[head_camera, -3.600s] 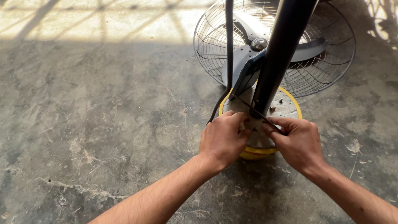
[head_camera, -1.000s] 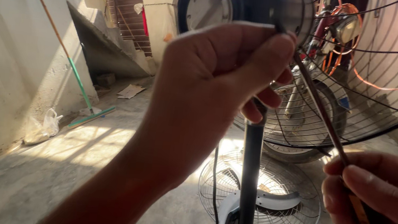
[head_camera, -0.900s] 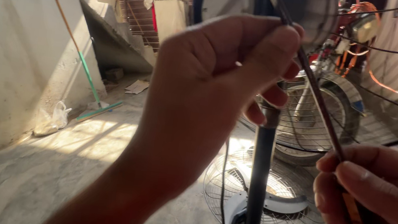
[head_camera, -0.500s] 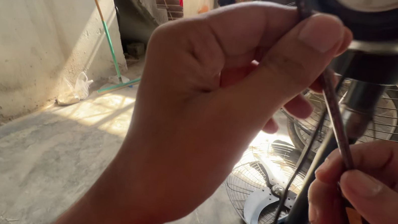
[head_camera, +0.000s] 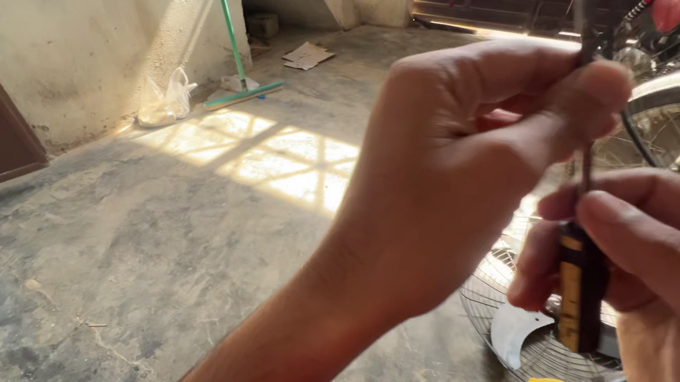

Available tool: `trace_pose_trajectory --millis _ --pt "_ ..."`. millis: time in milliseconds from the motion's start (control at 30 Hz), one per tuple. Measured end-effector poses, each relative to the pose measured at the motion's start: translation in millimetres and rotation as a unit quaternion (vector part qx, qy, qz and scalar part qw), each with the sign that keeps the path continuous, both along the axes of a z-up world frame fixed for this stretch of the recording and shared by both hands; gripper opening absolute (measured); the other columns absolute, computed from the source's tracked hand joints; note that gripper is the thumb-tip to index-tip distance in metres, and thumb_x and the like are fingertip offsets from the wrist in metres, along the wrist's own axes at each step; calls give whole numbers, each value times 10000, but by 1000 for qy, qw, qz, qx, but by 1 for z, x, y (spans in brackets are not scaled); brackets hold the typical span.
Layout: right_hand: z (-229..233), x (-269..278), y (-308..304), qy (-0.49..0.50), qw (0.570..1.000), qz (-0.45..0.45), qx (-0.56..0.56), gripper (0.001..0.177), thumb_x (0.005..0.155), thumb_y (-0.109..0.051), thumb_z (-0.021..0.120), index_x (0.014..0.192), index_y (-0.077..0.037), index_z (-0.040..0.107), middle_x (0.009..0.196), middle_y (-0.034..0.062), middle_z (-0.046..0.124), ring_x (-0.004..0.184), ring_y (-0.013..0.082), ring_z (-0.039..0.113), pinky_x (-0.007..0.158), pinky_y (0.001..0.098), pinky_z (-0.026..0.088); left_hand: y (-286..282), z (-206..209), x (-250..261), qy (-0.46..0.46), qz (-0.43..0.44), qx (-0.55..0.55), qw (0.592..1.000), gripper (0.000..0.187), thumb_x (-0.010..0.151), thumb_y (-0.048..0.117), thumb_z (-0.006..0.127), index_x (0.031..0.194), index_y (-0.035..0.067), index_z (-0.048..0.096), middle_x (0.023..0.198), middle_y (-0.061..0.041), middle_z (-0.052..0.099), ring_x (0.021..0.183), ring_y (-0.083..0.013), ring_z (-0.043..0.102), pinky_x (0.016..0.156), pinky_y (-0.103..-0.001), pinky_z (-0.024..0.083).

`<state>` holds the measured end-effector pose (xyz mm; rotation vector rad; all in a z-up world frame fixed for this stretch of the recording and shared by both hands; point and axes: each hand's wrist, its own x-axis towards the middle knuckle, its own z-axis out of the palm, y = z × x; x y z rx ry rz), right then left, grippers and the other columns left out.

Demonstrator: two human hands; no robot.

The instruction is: The person uses a screwdriver to remove screws from the front grille and motor housing of a standing electric fan. They detach the front grille and then remove the rear cover, exposing the fan blades and internal components.

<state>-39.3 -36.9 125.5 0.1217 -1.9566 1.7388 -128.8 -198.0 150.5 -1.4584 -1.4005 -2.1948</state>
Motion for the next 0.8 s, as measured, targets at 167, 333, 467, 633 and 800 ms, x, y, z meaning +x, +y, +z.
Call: trace_pose_trajectory --millis 167,333,467,633,800 --pt "-3 -53 -28 -6 997 40 70 328 1041 -155 564 1099 124 726 834 243 752 703 273 768 677 407 618 -22 -18 -45 -65 53 -18 996 266 1025 210 680 1058 -37 775 879 -66 774 764 -59 675 679 -240 568" --pt "-23 -133 -46 62 985 98 130 288 992 -86 623 1175 119 707 940 216 775 776 248 774 733 382 660 -36 -48 -104 -123 57 19 991 298 1016 227 687 1029 -58 772 832 -91 748 679 -91 651 561 -251 530" --pt "-57 -185 -62 12 991 100 87 301 972 -68 634 1200 115 701 960 221 766 803 265 770 759 388 656 -41 -82 -151 -153 96 9 984 315 1027 240 694 1034 -63 776 827 -100 748 674 -96 660 565 -254 544" --pt "-88 -248 -58 -7 994 84 76 284 981 -91 649 1176 107 707 919 216 745 777 273 752 737 405 637 -47 -106 -204 -168 129 -49 976 304 1003 256 684 1007 -35 770 818 -99 751 658 -116 665 550 -280 561" --pt "-119 -284 -40 -30 996 35 71 233 963 -91 691 1099 91 742 847 215 756 710 275 745 634 412 635 -56 -102 -246 -215 156 -144 953 272 968 255 674 976 5 782 842 -76 779 753 -142 661 666 -311 542"
